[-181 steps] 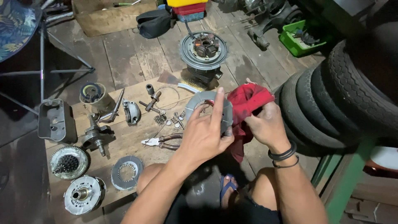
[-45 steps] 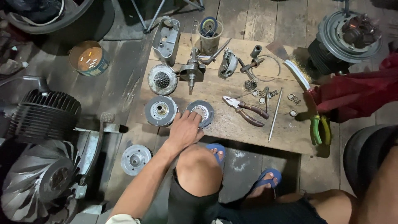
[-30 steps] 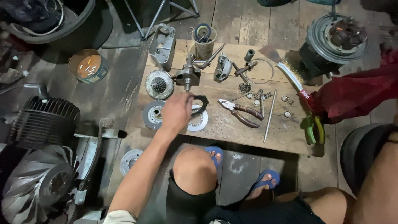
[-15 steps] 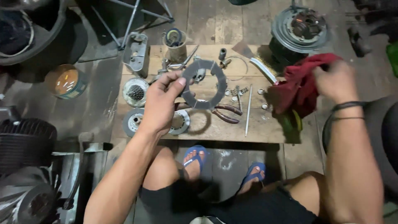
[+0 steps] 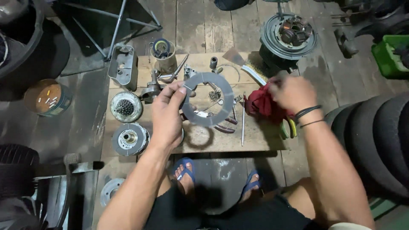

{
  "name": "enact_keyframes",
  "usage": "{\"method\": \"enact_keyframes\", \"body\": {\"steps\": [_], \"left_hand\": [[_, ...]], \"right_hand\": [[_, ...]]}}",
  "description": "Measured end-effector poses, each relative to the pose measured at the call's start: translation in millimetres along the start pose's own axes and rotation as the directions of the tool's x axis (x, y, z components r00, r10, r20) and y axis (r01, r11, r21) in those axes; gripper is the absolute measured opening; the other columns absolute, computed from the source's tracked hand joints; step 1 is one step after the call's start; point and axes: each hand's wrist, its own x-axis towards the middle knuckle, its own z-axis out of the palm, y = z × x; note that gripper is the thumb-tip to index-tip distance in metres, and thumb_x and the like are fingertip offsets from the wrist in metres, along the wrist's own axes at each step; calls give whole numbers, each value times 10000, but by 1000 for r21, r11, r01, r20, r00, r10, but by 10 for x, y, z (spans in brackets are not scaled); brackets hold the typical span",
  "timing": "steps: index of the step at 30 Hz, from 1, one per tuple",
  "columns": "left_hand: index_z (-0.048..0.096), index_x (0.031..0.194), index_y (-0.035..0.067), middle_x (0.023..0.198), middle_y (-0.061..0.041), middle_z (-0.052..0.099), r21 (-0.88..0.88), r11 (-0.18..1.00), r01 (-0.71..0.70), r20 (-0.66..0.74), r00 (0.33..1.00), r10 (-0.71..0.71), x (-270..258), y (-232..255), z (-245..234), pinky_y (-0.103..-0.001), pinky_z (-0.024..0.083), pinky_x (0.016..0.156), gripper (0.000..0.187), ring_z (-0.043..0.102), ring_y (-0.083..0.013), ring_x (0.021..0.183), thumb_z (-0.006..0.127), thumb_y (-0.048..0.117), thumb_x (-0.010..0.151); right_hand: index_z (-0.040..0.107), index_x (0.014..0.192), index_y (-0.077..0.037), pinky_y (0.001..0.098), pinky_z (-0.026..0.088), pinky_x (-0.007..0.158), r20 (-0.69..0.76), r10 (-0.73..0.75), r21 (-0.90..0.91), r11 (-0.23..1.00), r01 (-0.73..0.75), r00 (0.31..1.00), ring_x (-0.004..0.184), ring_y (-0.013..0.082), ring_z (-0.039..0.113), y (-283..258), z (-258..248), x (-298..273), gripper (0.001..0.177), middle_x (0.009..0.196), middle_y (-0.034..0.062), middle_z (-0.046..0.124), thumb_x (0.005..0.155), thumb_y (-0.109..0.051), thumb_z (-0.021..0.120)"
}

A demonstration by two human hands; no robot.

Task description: The person is cleaning a metal ring, first by wiping it with a red cloth and then by using a small metal tool to scrape out dirt from the grooves.

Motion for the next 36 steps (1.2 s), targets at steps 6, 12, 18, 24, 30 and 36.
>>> {"method": "enact_keyframes", "body": {"steps": [6,12,18,24,30,36], "left_hand": [[676,1074,-10,833,-160,707,29,987,-155,6,988,155,27,-69,-37,-257,520,448,205,610,-135,550,603,154,975],[697,1068,-10,771,-189,714,78,967,-241,-33,969,244,-187,101,-1,-275,497,417,203,595,-164,462,635,144,952],[695,1050,-16,764,-182,707,88,961,-262,-12,964,264,-226,135,-2,-277,475,460,201,575,-152,484,629,143,945],[733,1030,12,762,-168,727,140,952,-272,-3,961,275,-276,187,-29,-290,525,483,203,593,-150,496,762,136,871],[794,987,61,811,-96,730,219,845,-489,96,872,480,-303,157,-43,-303,547,675,175,626,-126,751,849,98,826],[803,924,70,836,-92,712,200,624,-755,210,655,726,-311,69,-123,-341,578,770,144,711,-240,799,853,20,798]], "right_hand": [[784,953,-105,489,605,783,180,-307,-77,943,324,935,911,385,770,-941,469,-304,340,868,170,786,924,-392,605],[767,865,-56,538,593,707,157,-515,-57,847,529,842,822,439,739,-1111,1061,-154,296,772,195,747,939,-268,574],[729,802,-107,494,563,617,31,-597,-128,793,595,802,721,393,721,-1152,1378,0,256,692,145,709,950,-247,574],[691,739,-157,451,534,526,-109,-667,-209,740,639,737,619,347,703,-1070,1651,117,260,612,96,671,961,-226,575],[653,676,-207,408,504,436,-235,-725,-294,688,663,648,517,301,684,-946,1926,237,306,532,46,632,972,-205,575],[644,727,-217,408,545,510,-350,-800,-356,595,721,487,696,278,680,-855,2143,386,121,614,28,602,847,-219,626]]}}
